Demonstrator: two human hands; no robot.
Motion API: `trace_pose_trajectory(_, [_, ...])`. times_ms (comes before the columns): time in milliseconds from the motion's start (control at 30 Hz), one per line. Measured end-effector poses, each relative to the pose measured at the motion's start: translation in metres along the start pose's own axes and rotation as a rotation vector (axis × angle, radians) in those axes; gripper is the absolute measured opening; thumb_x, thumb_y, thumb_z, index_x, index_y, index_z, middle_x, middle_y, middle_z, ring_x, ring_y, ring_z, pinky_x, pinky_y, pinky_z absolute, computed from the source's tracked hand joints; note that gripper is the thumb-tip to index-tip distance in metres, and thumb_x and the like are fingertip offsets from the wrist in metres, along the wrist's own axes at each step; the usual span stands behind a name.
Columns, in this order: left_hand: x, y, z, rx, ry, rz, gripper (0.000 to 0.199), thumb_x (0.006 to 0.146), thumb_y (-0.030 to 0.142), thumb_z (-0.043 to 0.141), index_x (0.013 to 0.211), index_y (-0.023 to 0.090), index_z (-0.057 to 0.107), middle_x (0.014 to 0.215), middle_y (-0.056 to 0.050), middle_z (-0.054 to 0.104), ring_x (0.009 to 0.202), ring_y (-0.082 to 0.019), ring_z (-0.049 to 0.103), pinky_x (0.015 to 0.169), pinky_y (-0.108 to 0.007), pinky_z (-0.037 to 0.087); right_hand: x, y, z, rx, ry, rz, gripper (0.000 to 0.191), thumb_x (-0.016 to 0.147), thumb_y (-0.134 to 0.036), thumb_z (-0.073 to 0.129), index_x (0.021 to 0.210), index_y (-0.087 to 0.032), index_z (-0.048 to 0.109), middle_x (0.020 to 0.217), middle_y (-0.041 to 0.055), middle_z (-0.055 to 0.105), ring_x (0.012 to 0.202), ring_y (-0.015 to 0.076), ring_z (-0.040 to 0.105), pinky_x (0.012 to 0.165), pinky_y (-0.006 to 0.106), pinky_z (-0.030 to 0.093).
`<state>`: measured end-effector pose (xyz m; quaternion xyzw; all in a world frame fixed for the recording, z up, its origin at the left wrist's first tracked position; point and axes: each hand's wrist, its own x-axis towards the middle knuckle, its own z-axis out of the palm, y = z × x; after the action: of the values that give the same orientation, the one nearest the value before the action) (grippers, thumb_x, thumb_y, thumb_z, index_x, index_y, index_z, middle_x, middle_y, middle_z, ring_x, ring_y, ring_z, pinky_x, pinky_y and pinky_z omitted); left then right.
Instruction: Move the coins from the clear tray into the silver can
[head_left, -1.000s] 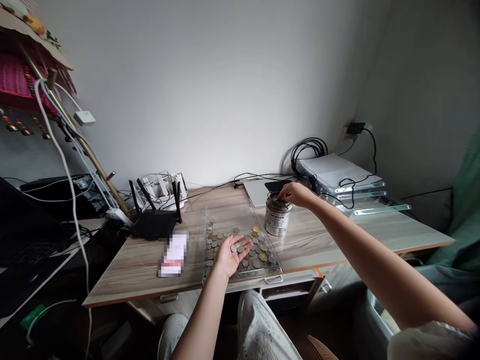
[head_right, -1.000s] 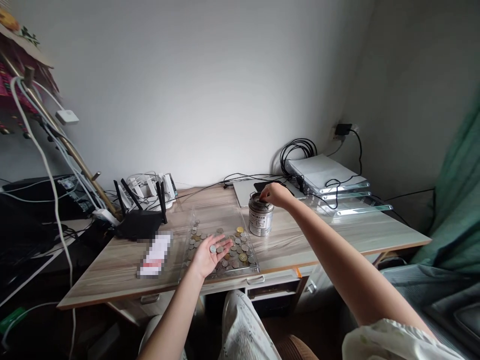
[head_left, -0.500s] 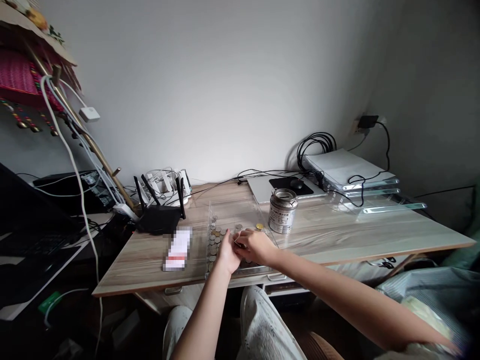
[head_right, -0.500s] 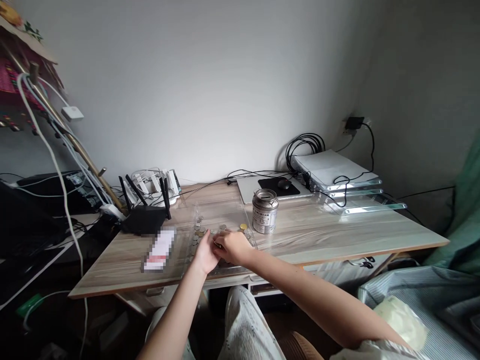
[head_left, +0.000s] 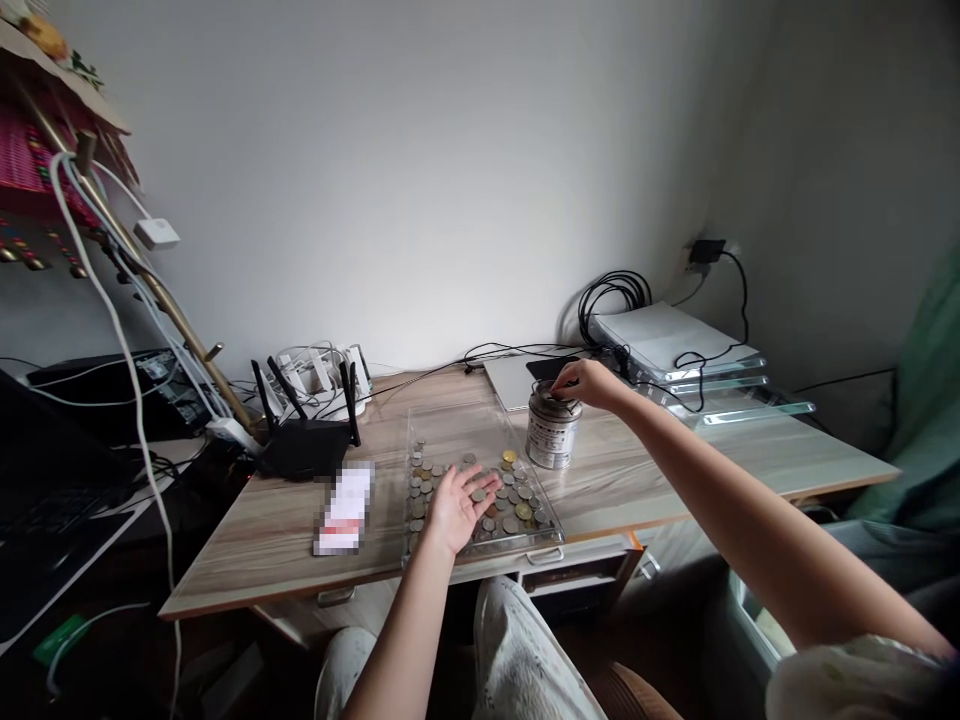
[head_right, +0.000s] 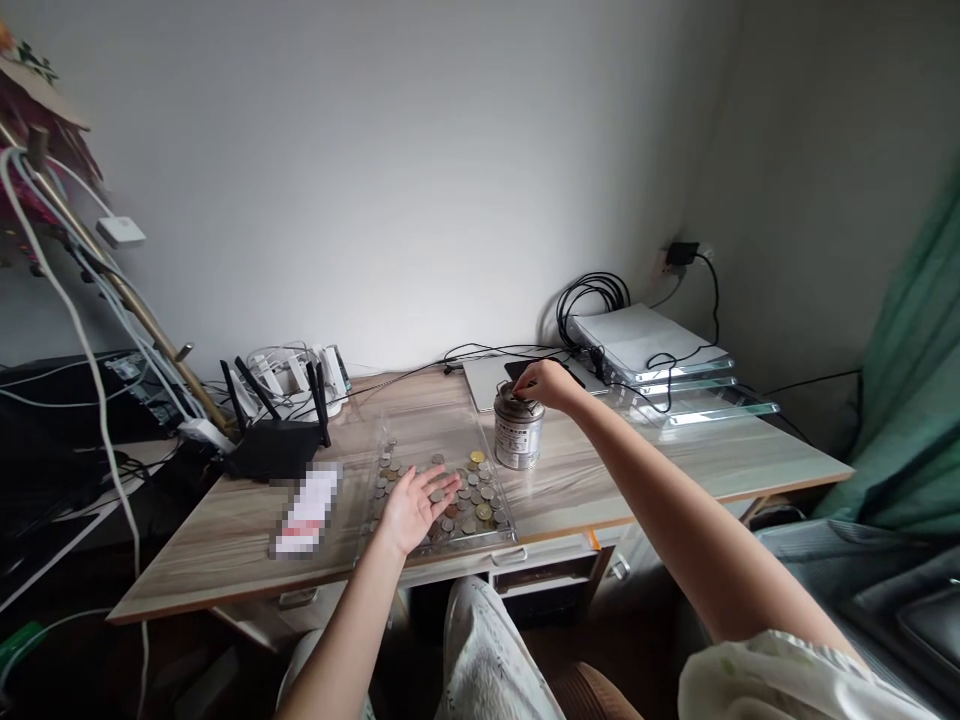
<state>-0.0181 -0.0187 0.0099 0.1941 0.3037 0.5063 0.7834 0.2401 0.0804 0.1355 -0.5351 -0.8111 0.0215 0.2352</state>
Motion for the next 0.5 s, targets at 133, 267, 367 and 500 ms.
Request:
trace_pose_trajectory(133, [0.000, 0.001, 0.001, -0.001, 0.024, -0.008, 0.041, 0.083, 0.036, 0.034, 0.103, 0.004, 0.049, 0.094, -0.021, 0.061, 0.092, -0.023, 0.058, 0.081, -0.033, 0.042, 0.002, 0.006, 0.009, 0.008, 0.012, -0.044, 0.015, 0.063, -0.025, 0.059, 0.069, -0.018, 0.070, 0.074, 0.0018, 0.064, 0.067, 0.0130, 0.056, 0.061, 0.021, 0.039])
trace_pose_trajectory(267, [-0.002, 0.001, 0.002, -0.003, 0.038, -0.004, 0.040, 0.083, 0.036, 0.034, 0.104, 0.005, 0.048, 0.093, -0.020, 0.061, 0.093, -0.023, 0.058, 0.080, -0.032, 0.042, 0.007, 0.010, 0.015, 0.034, 0.013, -0.076, 0.014, 0.063, -0.026, 0.059, 0.068, -0.019, 0.070, 0.077, 0.0018, 0.064, 0.069, 0.0133, 0.056, 0.063, 0.021, 0.040])
trace_pose_trajectory(367, [-0.002, 0.001, 0.002, -0.003, 0.037, 0.000, 0.040, 0.083, 0.036, 0.035, 0.104, 0.005, 0.049, 0.093, -0.020, 0.061, 0.093, -0.023, 0.058, 0.080, -0.032, 0.042, 0.011, 0.019, 0.018, 0.032, 0.031, -0.118, 0.013, 0.063, -0.027, 0.059, 0.066, -0.019, 0.070, 0.080, 0.0025, 0.064, 0.074, 0.0148, 0.057, 0.069, 0.023, 0.041])
trace_pose_trajectory(500, [-0.001, 0.002, 0.002, -0.008, 0.046, -0.003, 0.039, 0.083, 0.036, 0.034, 0.104, 0.006, 0.048, 0.093, -0.019, 0.061, 0.092, -0.023, 0.058, 0.079, -0.032, 0.042, 0.008, 0.025, 0.016, 0.008, 0.040, -0.118, 0.015, 0.064, -0.031, 0.060, 0.066, -0.020, 0.070, 0.088, 0.0048, 0.063, 0.080, 0.0180, 0.057, 0.073, 0.028, 0.043])
